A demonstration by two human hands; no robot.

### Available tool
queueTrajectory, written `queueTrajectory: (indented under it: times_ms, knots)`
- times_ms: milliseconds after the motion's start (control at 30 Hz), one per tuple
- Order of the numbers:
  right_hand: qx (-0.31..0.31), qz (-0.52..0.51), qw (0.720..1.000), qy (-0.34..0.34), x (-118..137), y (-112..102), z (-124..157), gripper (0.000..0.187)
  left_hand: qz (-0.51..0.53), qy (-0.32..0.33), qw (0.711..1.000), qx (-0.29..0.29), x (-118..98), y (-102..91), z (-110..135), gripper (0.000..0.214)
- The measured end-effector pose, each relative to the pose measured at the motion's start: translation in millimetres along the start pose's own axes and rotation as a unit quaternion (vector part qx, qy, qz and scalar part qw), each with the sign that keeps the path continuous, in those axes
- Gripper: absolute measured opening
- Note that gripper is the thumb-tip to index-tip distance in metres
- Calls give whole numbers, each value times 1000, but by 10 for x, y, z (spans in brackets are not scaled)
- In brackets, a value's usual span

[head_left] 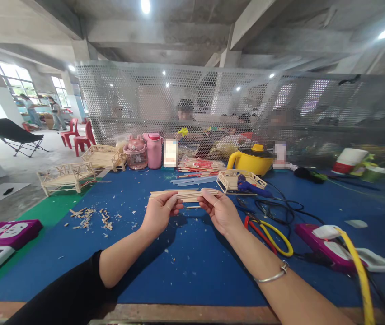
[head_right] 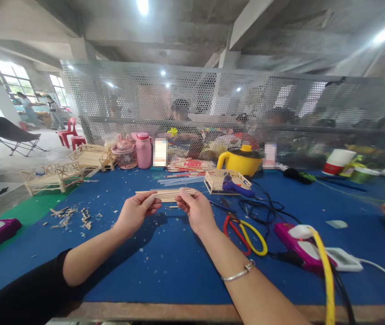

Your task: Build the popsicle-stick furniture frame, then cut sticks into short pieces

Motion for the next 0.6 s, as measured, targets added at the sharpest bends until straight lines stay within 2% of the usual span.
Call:
queueTrajectory:
  times_ms: [300, 367, 433, 533, 600]
  knots:
    - [33, 19, 999, -28, -33, 48, 64, 27, 71, -72, 995, 1, 15, -5, -20, 14]
    - [29, 34, 998, -33, -40, 30, 53, 28, 39, -91, 995, 10, 19, -34, -38, 15]
    - [31, 66, 997, -40, -34, 7, 43, 27, -39, -99, 994, 13, 5, -86, -58, 22]
    - [70, 126, 989, -44, -10, -4, 50, 26, -168, -14, 986, -2, -64, -177, -71, 36]
    - [111, 155, 981, -44, 4, 8, 68, 26, -212, 30, 976, 37, -106, -207, -52, 41]
Point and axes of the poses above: each hand's wrist, its own z-axis away from the middle knuckle, its own y-axis out of the palm, x = y × z, the point moved 1 cm from there along -z, towards the middle knuckle, and after that the axes turned 10 degrees about -y, right-handed, at the moved point
